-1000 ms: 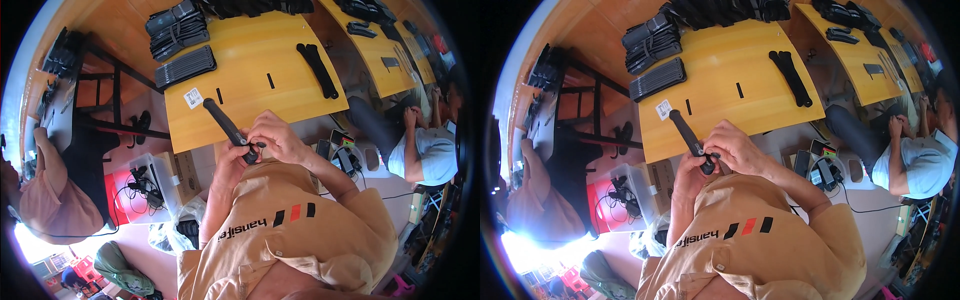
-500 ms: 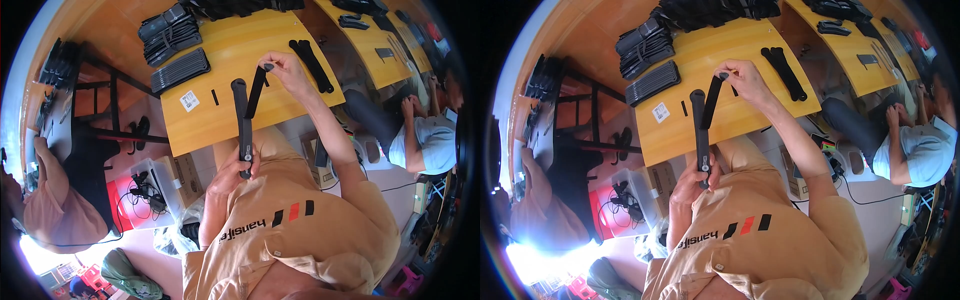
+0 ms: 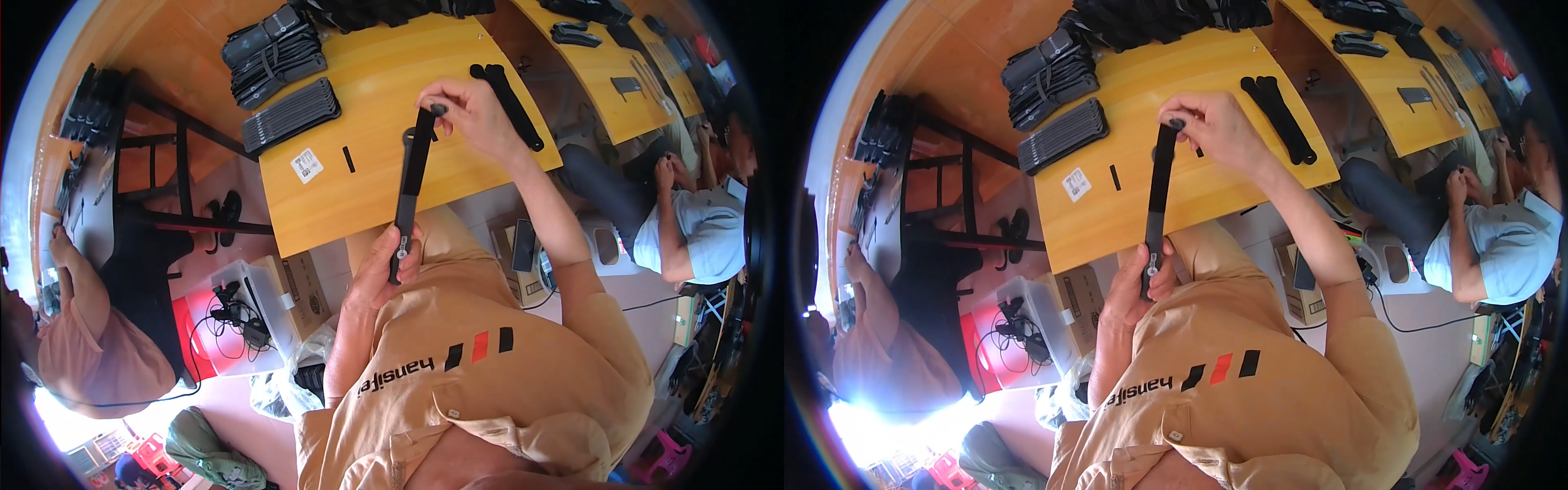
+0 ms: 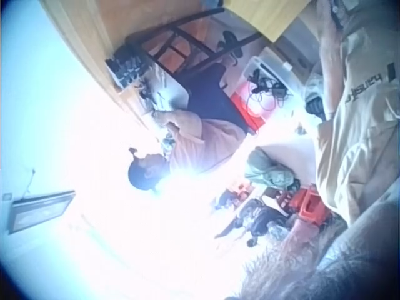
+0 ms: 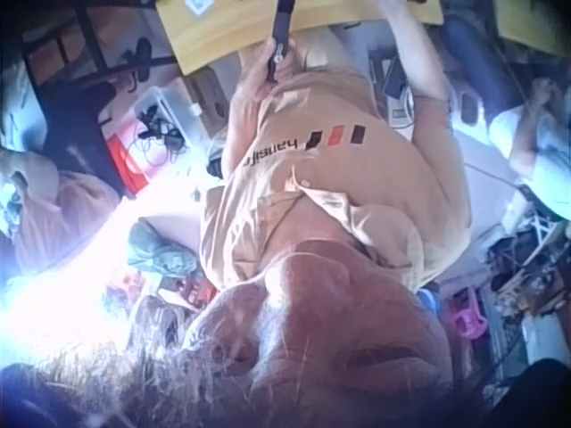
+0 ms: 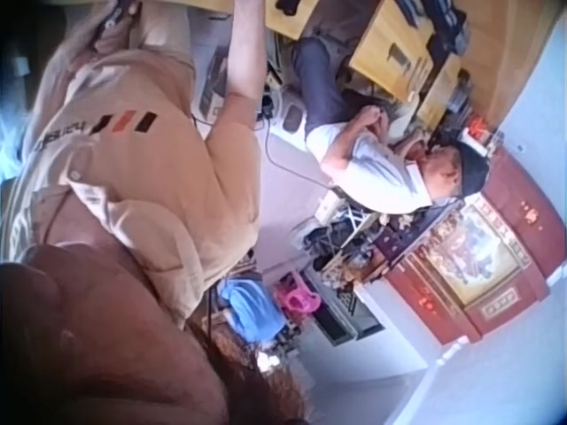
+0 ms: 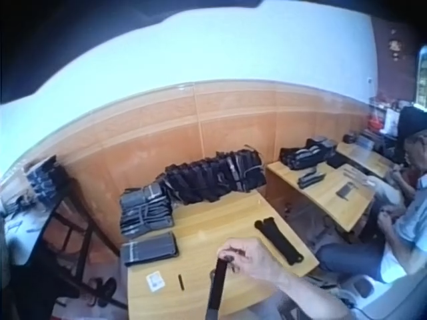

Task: The person is assembling and stacking textile straps with plastic components on a workbench.

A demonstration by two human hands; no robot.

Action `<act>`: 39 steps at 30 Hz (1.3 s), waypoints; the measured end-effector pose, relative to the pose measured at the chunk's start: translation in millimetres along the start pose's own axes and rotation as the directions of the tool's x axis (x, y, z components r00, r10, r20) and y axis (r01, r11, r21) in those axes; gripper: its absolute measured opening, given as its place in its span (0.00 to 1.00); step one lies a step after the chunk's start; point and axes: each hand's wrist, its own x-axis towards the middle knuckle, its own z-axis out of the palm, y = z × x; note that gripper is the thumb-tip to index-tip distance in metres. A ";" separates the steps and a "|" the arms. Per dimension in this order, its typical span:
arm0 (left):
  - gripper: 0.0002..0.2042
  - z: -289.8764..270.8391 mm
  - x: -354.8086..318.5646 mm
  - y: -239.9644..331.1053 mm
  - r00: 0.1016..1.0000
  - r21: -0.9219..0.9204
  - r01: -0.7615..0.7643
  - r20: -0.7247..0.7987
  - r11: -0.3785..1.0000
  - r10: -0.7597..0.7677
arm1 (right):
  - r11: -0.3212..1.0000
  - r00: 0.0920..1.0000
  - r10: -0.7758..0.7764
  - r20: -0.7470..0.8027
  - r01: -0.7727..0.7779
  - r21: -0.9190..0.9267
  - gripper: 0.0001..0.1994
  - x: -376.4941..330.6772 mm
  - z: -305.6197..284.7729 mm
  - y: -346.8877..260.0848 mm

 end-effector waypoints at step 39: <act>0.19 -79.3 -9.4 46.3 0.229 0.810 0.508 -0.455 0.293 0.861 | 0.995 0.997 0.054 -0.061 -0.048 0.084 0.10 -45.0 -65.2 -17.0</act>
